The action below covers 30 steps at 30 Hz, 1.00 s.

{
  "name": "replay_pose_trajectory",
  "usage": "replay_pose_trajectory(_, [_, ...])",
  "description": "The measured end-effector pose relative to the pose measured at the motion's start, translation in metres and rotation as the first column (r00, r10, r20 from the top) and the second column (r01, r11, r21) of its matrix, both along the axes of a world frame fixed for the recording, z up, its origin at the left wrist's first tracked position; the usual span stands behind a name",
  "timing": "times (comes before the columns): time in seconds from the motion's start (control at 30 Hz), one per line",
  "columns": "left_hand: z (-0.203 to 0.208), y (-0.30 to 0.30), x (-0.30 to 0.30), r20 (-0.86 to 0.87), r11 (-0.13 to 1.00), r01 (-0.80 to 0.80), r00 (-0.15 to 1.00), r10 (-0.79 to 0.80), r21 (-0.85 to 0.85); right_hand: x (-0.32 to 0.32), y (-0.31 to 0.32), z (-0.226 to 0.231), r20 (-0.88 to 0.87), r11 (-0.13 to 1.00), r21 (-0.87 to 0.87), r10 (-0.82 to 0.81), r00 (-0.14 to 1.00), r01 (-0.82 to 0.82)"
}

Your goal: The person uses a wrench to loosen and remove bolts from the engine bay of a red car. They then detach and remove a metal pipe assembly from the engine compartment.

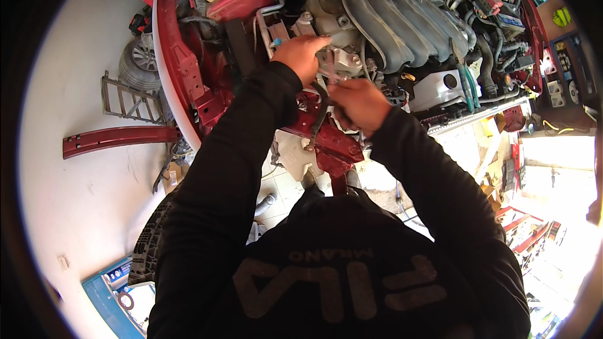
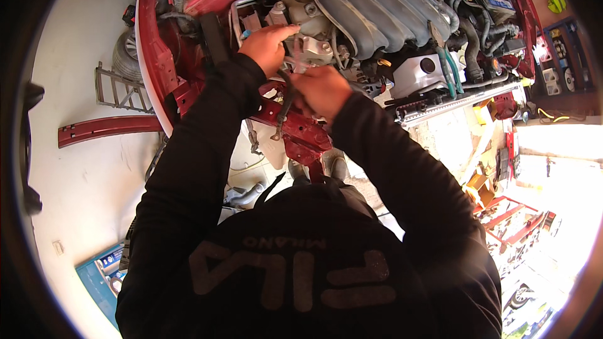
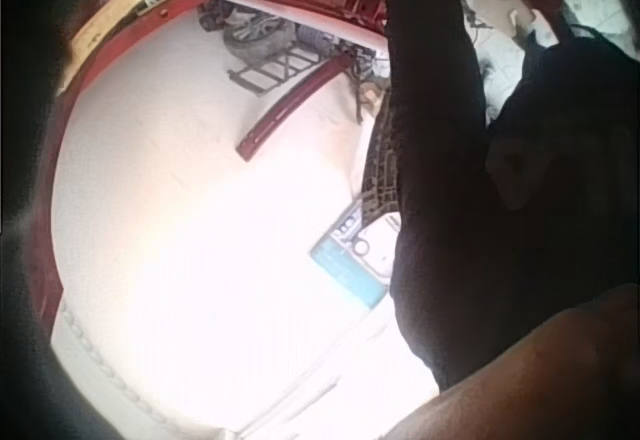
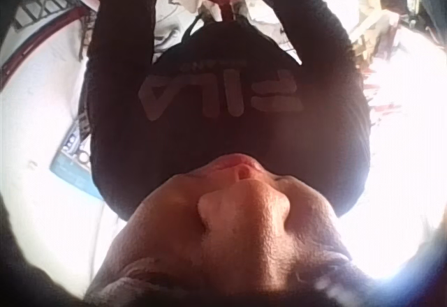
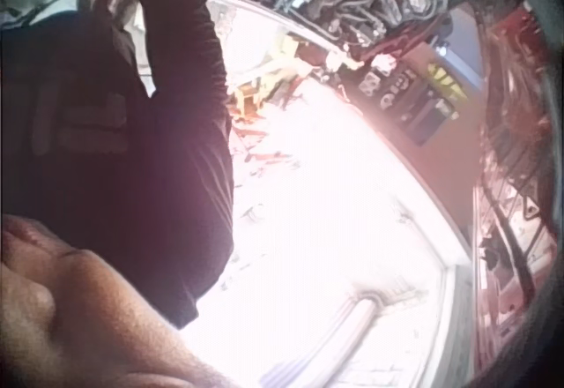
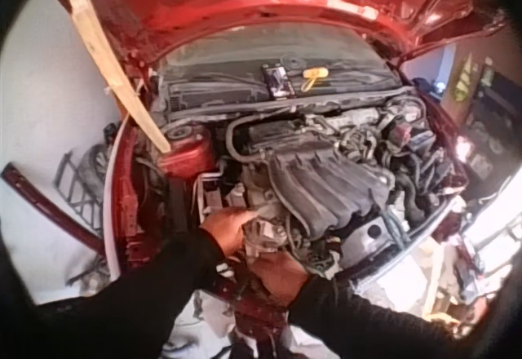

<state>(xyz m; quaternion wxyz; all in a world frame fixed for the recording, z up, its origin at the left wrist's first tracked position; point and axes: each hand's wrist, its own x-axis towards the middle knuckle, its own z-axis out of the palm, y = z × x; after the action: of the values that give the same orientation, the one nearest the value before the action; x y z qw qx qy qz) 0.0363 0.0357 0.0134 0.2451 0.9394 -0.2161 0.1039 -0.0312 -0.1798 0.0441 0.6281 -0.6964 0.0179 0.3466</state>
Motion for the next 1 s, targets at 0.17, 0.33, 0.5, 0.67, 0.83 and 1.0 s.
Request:
replay_pose_trajectory(0.17, [0.001,0.004,-0.002,0.097,0.995,0.060,0.994,-0.052,-0.080,-0.006,0.012,-0.002,-0.017,0.987,0.163,-0.011,1.000,0.013])
replay_pose_trajectory(0.33, [0.000,0.004,-0.012,0.143,0.996,0.077,0.987,-0.069,-0.050,0.000,-0.034,-0.006,0.109,0.992,0.121,-0.059,0.992,0.046])
replay_pose_trajectory(0.5, [-0.002,0.000,-0.012,0.172,0.999,0.041,0.984,-0.045,0.027,0.027,-0.063,-0.005,0.051,0.967,0.164,-0.203,0.978,0.193])
replay_pose_trajectory(0.67, [0.001,-0.006,-0.012,0.188,0.996,-0.021,0.982,0.004,0.088,0.051,-0.068,-0.012,-0.077,0.910,0.170,-0.371,0.926,0.378])
replay_pose_trajectory(0.83, [0.007,-0.014,-0.015,0.054,0.986,-0.114,0.993,0.108,0.123,0.057,-0.059,-0.022,-0.131,0.825,0.133,-0.534,0.835,0.549])
replay_pose_trajectory(1.0, [0.015,-0.016,-0.017,-0.007,0.984,-0.102,0.995,0.104,0.144,0.061,-0.048,-0.022,-0.009,0.748,0.159,-0.651,0.759,0.644])
